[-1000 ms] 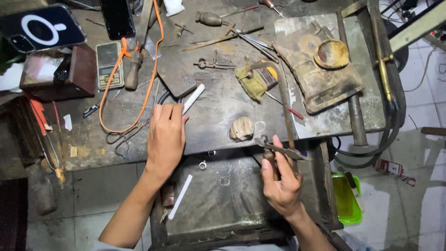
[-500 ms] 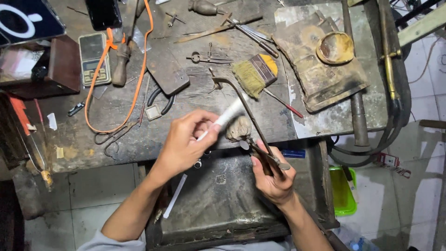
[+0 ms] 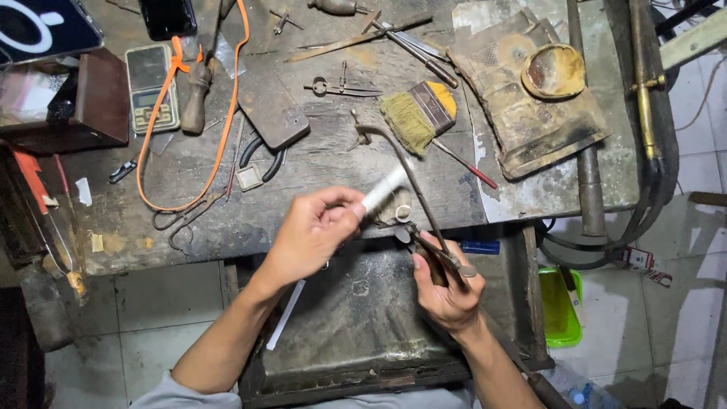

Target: A person uses various tools including a file, brush, and rotary tool to finish and polish a small jewelry component at a workbench.

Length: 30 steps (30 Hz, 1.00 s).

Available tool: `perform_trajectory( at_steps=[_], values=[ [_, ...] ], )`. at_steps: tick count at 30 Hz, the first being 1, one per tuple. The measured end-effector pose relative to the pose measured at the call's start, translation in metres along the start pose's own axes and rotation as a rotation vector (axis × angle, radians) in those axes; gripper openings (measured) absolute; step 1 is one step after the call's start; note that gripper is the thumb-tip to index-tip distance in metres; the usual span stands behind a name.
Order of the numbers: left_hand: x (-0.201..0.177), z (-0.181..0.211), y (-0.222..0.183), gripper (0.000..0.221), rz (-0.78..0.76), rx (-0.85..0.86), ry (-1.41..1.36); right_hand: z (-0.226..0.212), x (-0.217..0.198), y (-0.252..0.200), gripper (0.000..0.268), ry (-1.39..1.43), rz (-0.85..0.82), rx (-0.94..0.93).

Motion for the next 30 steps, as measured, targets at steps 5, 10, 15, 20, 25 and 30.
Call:
perform_trajectory(
  at_steps=[5,10,15,20,25,30],
  values=[
    [0.009,-0.012,-0.004,0.018,-0.066,-0.007,0.016,-0.003,0.002,0.008,0.017,0.010,0.018,-0.012],
    [0.007,0.011,-0.005,0.019,-0.040,0.019,-0.018,-0.002,0.004,0.002,0.018,0.004,-0.008,-0.013],
    [-0.010,0.012,-0.001,0.023,0.055,0.022,-0.162,-0.003,0.007,-0.002,0.019,0.006,-0.030,-0.031],
    [-0.033,0.007,0.010,0.022,0.183,0.185,-0.064,0.008,0.004,-0.023,0.025,-0.027,-0.011,0.102],
    [-0.033,0.050,0.000,0.017,0.403,0.434,1.056,-0.030,-0.025,0.026,0.055,0.007,-0.209,0.652],
    [0.002,0.080,0.002,0.028,0.193,0.617,0.926,-0.018,-0.008,0.024,0.066,0.230,-0.223,0.819]
  ],
)
Point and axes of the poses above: each hand's wrist, its own y-axis towards the middle knuckle, its own x-axis out of the palm, z = x × y, the point moved 5 cm from there along y, towards the middle knuckle, and after that the axes turned 4 degrees about -z, right-handed, at the moved point
